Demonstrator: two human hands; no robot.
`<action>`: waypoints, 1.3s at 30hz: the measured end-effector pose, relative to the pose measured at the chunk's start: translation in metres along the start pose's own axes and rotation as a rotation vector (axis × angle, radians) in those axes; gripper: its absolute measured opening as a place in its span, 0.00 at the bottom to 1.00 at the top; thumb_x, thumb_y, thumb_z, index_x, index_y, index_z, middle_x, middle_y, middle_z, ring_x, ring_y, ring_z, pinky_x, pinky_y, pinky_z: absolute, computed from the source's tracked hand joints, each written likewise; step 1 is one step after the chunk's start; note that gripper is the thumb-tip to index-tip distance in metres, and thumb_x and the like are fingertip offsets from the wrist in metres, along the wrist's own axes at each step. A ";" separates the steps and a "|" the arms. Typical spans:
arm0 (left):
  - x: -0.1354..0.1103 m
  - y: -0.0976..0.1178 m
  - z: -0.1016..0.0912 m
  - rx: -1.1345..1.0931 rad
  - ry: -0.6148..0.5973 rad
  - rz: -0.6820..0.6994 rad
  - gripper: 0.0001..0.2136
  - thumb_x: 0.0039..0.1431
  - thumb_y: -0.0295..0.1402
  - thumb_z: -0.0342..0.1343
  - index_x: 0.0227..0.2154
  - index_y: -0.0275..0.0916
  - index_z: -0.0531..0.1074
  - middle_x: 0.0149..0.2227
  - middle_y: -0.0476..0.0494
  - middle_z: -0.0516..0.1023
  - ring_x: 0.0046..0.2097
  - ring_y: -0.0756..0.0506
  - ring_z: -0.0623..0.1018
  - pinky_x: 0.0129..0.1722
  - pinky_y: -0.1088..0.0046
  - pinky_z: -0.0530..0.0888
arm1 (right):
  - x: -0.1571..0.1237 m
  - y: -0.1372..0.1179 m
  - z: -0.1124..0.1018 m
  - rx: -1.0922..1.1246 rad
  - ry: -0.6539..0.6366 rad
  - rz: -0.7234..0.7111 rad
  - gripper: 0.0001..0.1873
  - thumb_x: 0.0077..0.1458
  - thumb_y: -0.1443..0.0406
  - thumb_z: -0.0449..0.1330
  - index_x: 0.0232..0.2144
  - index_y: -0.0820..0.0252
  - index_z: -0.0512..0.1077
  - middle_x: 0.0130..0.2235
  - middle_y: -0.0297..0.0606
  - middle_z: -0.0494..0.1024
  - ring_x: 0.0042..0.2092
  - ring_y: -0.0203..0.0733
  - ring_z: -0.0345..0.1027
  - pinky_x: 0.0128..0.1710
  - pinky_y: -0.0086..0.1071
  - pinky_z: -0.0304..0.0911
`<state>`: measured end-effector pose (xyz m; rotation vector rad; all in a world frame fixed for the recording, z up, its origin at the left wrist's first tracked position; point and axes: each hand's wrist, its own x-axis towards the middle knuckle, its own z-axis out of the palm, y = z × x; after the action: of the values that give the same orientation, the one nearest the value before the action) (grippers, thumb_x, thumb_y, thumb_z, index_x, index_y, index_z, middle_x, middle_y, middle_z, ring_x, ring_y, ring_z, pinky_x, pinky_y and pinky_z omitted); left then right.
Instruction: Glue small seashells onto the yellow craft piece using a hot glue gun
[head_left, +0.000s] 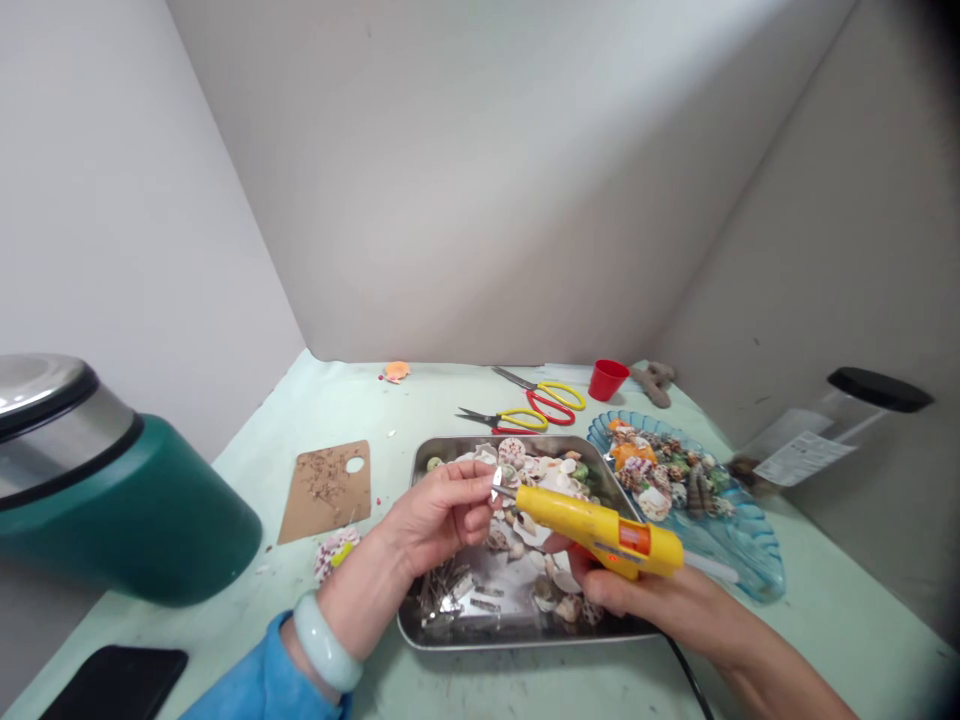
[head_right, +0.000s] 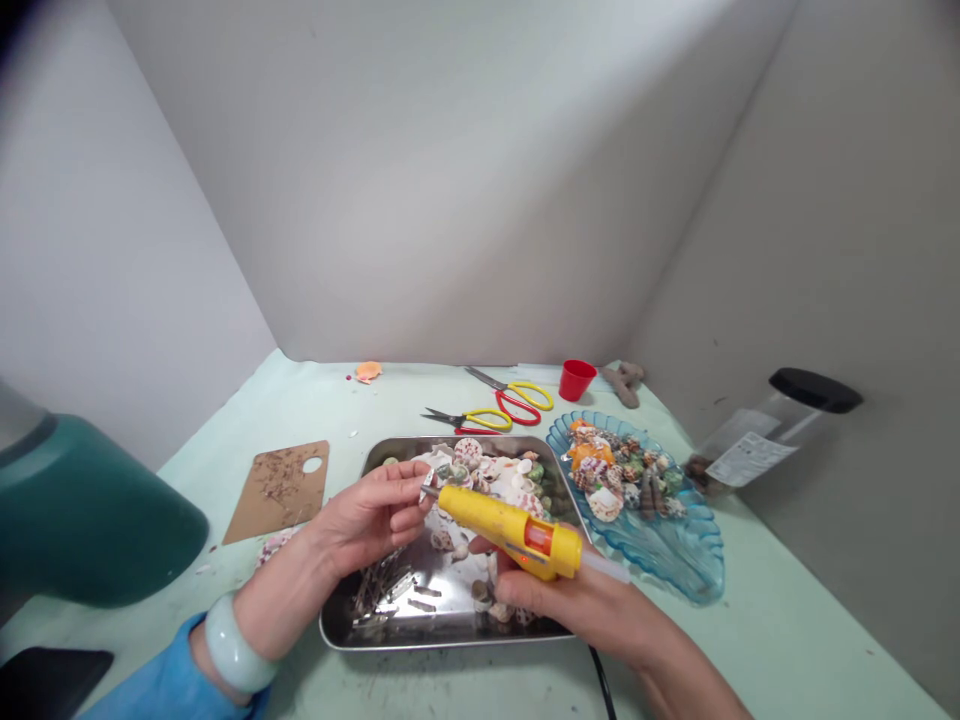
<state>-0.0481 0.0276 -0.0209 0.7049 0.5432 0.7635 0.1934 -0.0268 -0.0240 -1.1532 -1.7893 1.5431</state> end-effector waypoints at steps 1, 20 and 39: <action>0.000 0.000 0.000 -0.002 0.000 0.000 0.07 0.48 0.27 0.61 0.28 0.34 0.69 0.19 0.55 0.63 0.17 0.59 0.60 0.17 0.82 0.56 | 0.000 0.000 0.000 -0.005 0.003 -0.004 0.23 0.54 0.51 0.57 0.49 0.51 0.71 0.34 0.36 0.69 0.35 0.40 0.63 0.36 0.33 0.63; -0.002 0.002 0.005 0.013 -0.027 0.011 0.06 0.50 0.29 0.61 0.28 0.34 0.68 0.21 0.55 0.61 0.18 0.59 0.60 0.17 0.81 0.56 | -0.002 0.005 0.001 0.010 0.118 -0.021 0.22 0.54 0.52 0.58 0.49 0.54 0.72 0.33 0.38 0.72 0.33 0.39 0.65 0.33 0.33 0.64; -0.003 0.001 0.002 0.019 -0.043 0.016 0.06 0.50 0.29 0.61 0.29 0.34 0.68 0.22 0.53 0.66 0.17 0.59 0.60 0.15 0.82 0.55 | 0.000 0.001 0.001 -0.060 0.075 -0.042 0.21 0.53 0.52 0.58 0.48 0.51 0.72 0.35 0.37 0.73 0.37 0.41 0.66 0.37 0.33 0.65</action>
<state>-0.0491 0.0257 -0.0185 0.7427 0.5069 0.7577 0.1927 -0.0278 -0.0248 -1.1779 -1.8096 1.4124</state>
